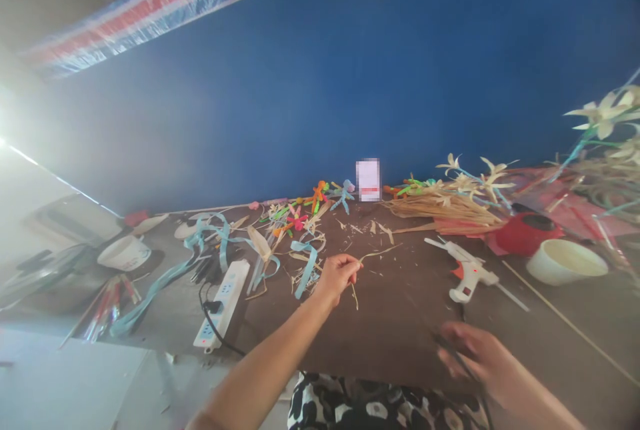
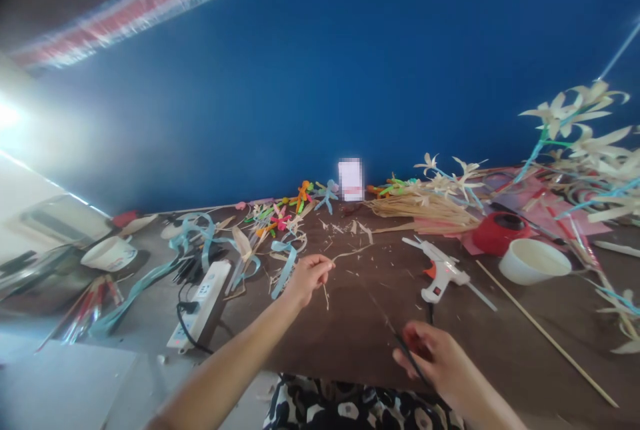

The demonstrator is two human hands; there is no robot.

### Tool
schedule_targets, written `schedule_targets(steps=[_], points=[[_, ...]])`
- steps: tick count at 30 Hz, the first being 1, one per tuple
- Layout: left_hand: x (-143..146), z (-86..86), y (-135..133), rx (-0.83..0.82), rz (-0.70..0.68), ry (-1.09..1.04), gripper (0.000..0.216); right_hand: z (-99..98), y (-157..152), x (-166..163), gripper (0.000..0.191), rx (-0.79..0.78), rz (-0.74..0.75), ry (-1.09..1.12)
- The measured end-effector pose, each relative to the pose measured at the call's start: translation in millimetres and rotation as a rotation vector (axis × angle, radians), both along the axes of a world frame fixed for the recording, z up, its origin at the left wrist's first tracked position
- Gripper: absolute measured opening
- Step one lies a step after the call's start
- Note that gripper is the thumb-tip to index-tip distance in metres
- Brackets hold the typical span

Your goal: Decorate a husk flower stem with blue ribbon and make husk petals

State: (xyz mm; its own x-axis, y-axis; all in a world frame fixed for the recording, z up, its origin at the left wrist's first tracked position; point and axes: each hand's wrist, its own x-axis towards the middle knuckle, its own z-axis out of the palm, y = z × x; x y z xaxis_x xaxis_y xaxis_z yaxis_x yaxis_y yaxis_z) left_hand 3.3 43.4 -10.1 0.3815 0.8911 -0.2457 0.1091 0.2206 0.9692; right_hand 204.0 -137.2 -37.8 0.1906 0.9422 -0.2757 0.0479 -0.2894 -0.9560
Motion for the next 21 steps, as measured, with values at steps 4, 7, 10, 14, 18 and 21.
schedule_targets(steps=[4, 7, 10, 14, 18, 21], points=[[1.0, -0.2, -1.6, 0.007, -0.001, 0.034, 0.013, 8.1, 54.1, -21.5, 0.028, 0.011, 0.218, 0.057], [-2.3, -0.4, 0.7, -0.006, 0.001, 0.039, 0.013, 15.5, 70.3, -26.4, 0.029, 0.011, 0.281, 0.022], [-5.1, 0.1, 3.1, 0.005, 0.004, 0.045, 0.013, 18.6, 76.5, -24.5, 0.028, 0.008, 0.324, -0.016], [-5.0, 1.2, 5.2, 0.045, 0.006, 0.072, 0.014, 15.6, 83.3, -21.9, 0.028, 0.029, 0.334, -0.044], [-3.8, 1.8, 8.3, 0.066, 0.007, 0.098, 0.015, 12.4, 87.4, -21.5, 0.028, 0.022, 0.335, -0.043], [-4.3, 0.8, 11.4, 0.063, 0.011, 0.100, 0.014, 12.7, 89.0, -21.6, 0.029, -0.001, 0.329, -0.041]])
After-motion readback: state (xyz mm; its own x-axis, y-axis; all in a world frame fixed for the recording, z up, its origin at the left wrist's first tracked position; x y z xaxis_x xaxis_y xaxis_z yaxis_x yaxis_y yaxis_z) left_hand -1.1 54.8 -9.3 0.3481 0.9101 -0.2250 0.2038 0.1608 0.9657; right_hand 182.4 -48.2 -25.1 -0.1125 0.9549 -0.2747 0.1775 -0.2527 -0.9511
